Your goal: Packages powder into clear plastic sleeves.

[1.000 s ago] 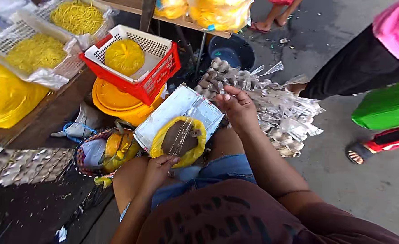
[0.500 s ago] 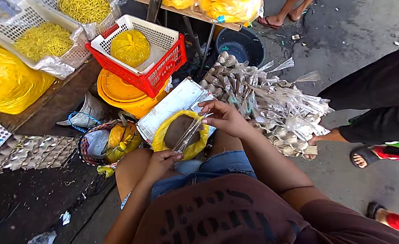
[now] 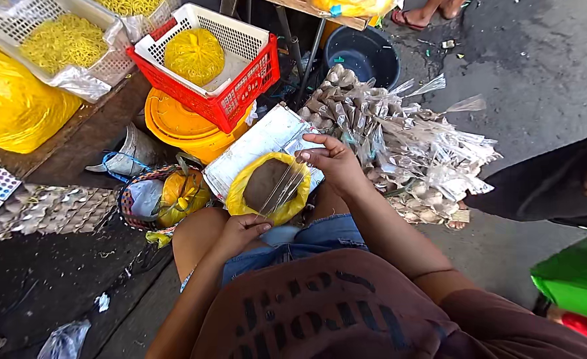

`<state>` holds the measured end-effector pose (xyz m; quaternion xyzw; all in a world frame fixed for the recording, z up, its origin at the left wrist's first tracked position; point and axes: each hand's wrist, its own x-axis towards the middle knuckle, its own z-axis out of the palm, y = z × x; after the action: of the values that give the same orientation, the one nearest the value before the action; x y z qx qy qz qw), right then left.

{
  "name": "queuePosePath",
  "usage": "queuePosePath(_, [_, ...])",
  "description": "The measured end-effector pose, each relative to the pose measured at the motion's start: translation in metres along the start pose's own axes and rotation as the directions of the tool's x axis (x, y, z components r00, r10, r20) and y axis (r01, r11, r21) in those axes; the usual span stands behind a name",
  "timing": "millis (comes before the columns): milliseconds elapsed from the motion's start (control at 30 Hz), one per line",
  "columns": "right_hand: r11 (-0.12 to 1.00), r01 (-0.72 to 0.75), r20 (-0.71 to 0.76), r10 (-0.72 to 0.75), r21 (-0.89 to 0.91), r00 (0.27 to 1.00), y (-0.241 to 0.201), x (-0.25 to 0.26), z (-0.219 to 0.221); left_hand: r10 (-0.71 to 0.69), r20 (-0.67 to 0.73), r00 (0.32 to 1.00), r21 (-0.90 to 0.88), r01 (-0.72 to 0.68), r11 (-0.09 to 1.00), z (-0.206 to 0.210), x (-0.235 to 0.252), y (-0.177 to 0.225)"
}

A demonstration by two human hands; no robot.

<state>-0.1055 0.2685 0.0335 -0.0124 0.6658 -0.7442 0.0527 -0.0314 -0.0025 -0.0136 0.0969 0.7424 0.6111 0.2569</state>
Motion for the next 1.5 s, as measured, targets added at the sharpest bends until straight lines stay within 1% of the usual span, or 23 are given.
queuePosePath(100, [0.995, -0.029, 0.098, 0.038, -0.091, 0.994, 0.002, -0.007, 0.014, -0.001, 0.029, 1.000, 0.020, 0.000, 1.000, 0.007, 0.013, 0.016])
queuePosePath(200, [0.987, -0.054, 0.207, 0.085, -0.151, 0.975, 0.012, -0.013, 0.032, 0.063, -0.106, 0.992, -0.047, -0.068, 0.997, 0.020, 0.031, 0.030])
queuePosePath(267, [0.985, -0.016, 0.185, 0.048, -0.173, 0.982, 0.011, -0.013, 0.029, 0.066, -0.131, 0.989, -0.049, -0.073, 0.996, 0.023, 0.034, 0.031])
queuePosePath(300, [0.984, 0.006, 0.146, 0.020, -0.180, 0.989, 0.009, -0.012, 0.022, 0.052, -0.078, 0.996, 0.006, -0.052, 0.999, 0.021, 0.031, 0.029])
queuePosePath(367, [0.985, 0.044, 0.049, -0.037, -0.164, 0.998, 0.002, -0.008, 0.005, -0.040, 0.088, 0.995, 0.147, 0.027, 0.989, 0.013, 0.019, 0.025])
queuePosePath(400, [0.987, 0.061, 0.010, -0.060, -0.151, 0.998, -0.001, -0.007, -0.002, -0.071, 0.142, 0.987, 0.171, 0.046, 0.984, 0.011, 0.015, 0.021])
queuePosePath(467, [0.986, 0.076, 0.014, -0.075, -0.147, 0.997, -0.001, -0.007, -0.003, -0.099, 0.160, 0.982, 0.077, 0.088, 0.993, 0.015, 0.009, 0.011])
queuePosePath(567, [0.987, 0.012, 0.174, 0.017, -0.161, 0.985, 0.016, -0.018, 0.023, -0.159, -0.005, 0.987, -0.247, 0.153, 0.957, 0.043, 0.009, 0.005])
queuePosePath(600, [0.987, -0.027, 0.227, 0.063, -0.157, 0.972, 0.024, -0.021, 0.034, -0.201, -0.045, 0.979, -0.301, 0.179, 0.937, 0.048, 0.013, 0.006])
queuePosePath(633, [0.986, -0.057, 0.254, 0.096, -0.154, 0.962, 0.032, -0.022, 0.041, -0.240, -0.101, 0.965, -0.288, 0.203, 0.936, 0.049, 0.017, 0.008])
queuePosePath(700, [0.975, -0.064, 0.229, 0.113, -0.211, 0.967, 0.048, -0.016, 0.041, -0.293, -0.303, 0.907, -0.128, 0.266, 0.955, 0.035, 0.026, 0.002])
queuePosePath(767, [0.915, -0.021, 0.126, 0.078, -0.402, 0.989, 0.066, -0.003, 0.020, -0.282, -0.507, 0.815, 0.054, 0.357, 0.933, 0.006, 0.033, -0.020])
queuePosePath(800, [0.850, -0.016, 0.071, 0.063, -0.526, 0.996, 0.075, 0.005, 0.007, -0.288, -0.578, 0.763, 0.098, 0.416, 0.904, -0.010, 0.037, -0.032])
queuePosePath(867, [0.705, -0.051, -0.005, 0.068, -0.708, 0.998, 0.095, 0.015, -0.018, -0.348, -0.630, 0.694, 0.128, 0.535, 0.835, -0.035, 0.046, -0.048])
queuePosePath(933, [0.606, -0.131, -0.058, 0.138, -0.784, 0.989, 0.105, 0.014, -0.026, -0.395, -0.607, 0.690, 0.168, 0.596, 0.785, -0.045, 0.058, -0.054])
queuePosePath(1000, [0.579, -0.153, -0.080, 0.150, -0.801, 0.985, 0.111, 0.011, -0.022, -0.377, -0.576, 0.725, 0.249, 0.595, 0.764, -0.044, 0.073, -0.052])
queuePosePath(1067, [0.572, -0.102, -0.058, 0.094, -0.814, 0.994, 0.115, 0.006, -0.015, -0.341, -0.557, 0.757, 0.312, 0.571, 0.759, -0.036, 0.084, -0.043])
queuePosePath(1167, [0.530, -0.007, -0.009, -0.003, -0.848, 1.000, 0.117, 0.004, -0.012, -0.227, -0.583, 0.780, 0.319, 0.477, 0.819, -0.027, 0.087, -0.025])
queuePosePath(1267, [0.548, -0.010, -0.031, -0.030, -0.837, 0.999, 0.118, 0.010, -0.017, -0.099, -0.621, 0.777, 0.309, 0.359, 0.881, -0.027, 0.077, -0.011])
queuePosePath(1333, [0.591, -0.049, -0.044, 0.022, -0.805, 0.999, 0.121, 0.020, -0.021, -0.033, -0.626, 0.779, 0.315, 0.292, 0.903, -0.027, 0.072, -0.008])
queuePosePath(1400, [0.641, -0.119, -0.035, 0.143, -0.758, 0.989, 0.118, 0.034, -0.021, -0.001, -0.616, 0.788, 0.329, 0.258, 0.908, -0.025, 0.070, -0.008])
queuePosePath(1467, [0.647, -0.231, -0.064, 0.271, -0.726, 0.960, 0.106, 0.045, -0.017, 0.009, -0.617, 0.787, 0.336, 0.253, 0.907, -0.026, 0.070, -0.006])
queuePosePath(1500, [0.649, -0.261, -0.083, 0.291, -0.714, 0.953, 0.098, 0.046, -0.014, 0.010, -0.624, 0.781, 0.332, 0.254, 0.908, -0.028, 0.070, -0.003])
